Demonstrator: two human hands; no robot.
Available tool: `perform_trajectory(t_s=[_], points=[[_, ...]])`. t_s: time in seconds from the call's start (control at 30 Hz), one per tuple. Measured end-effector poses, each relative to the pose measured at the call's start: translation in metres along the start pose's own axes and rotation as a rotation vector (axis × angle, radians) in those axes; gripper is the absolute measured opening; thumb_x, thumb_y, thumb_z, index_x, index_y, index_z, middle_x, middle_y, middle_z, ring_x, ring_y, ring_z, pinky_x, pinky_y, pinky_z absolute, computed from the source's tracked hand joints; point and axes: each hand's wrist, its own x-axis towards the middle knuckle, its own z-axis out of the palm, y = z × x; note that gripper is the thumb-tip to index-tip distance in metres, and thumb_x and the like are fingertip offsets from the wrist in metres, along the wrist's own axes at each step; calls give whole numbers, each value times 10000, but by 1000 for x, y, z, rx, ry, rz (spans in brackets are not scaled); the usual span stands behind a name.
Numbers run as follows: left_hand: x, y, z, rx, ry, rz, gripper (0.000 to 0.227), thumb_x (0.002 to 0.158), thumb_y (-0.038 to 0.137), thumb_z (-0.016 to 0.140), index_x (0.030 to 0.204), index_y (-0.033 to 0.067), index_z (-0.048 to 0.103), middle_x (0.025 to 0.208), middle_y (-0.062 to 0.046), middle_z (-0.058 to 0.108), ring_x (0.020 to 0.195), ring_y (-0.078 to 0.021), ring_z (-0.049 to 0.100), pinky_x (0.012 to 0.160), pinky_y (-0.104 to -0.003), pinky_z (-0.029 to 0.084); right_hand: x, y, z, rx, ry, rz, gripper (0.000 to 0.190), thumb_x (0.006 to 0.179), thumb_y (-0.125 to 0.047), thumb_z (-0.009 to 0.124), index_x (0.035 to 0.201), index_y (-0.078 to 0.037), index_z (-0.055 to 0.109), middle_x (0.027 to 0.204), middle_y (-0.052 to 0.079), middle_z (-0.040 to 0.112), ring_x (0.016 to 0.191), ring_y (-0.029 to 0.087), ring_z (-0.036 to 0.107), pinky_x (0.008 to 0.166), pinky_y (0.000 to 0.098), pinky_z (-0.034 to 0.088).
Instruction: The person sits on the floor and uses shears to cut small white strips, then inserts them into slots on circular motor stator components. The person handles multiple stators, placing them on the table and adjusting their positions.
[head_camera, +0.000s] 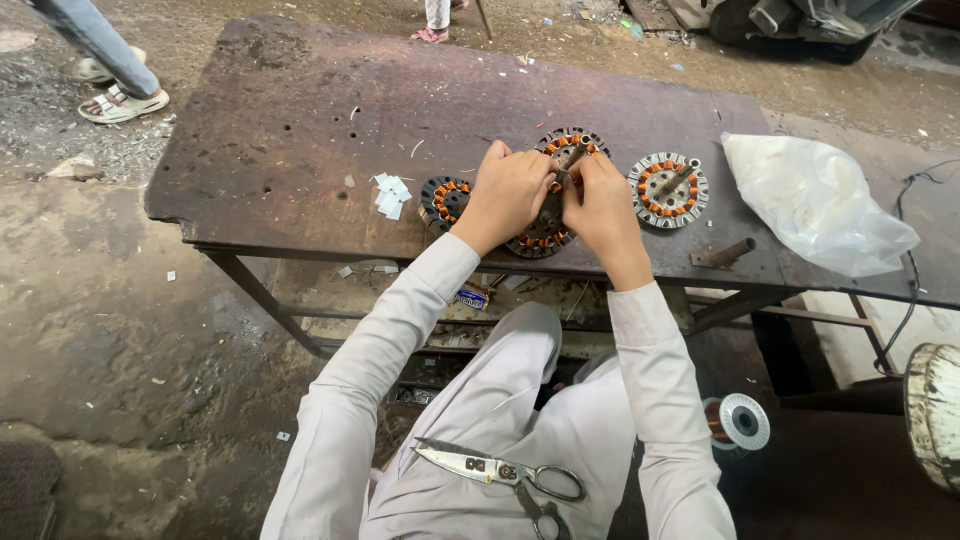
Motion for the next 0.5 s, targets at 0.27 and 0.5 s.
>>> perform_trajectory(t_s=[0.27,0.5], points=[[3,5,-4,0,-10,-16,93,952,164,663,1003,89,644,862,-50,646,802,-247,611,774,-399,378,-3,-1,-4,-56,-16,-56,110,889,49,662,959,27,580,929,208,629,835,409,635,727,480,508],[3,2,2,-3,-9,-5,88,962,172,657,1006,98,638,858,-39,647,805,-237,603,781,-397,378,-7,8,-5,-241,-28,-263,151,846,59,627,958,16,536,916,170,574,865,364,626,730,435,525]])
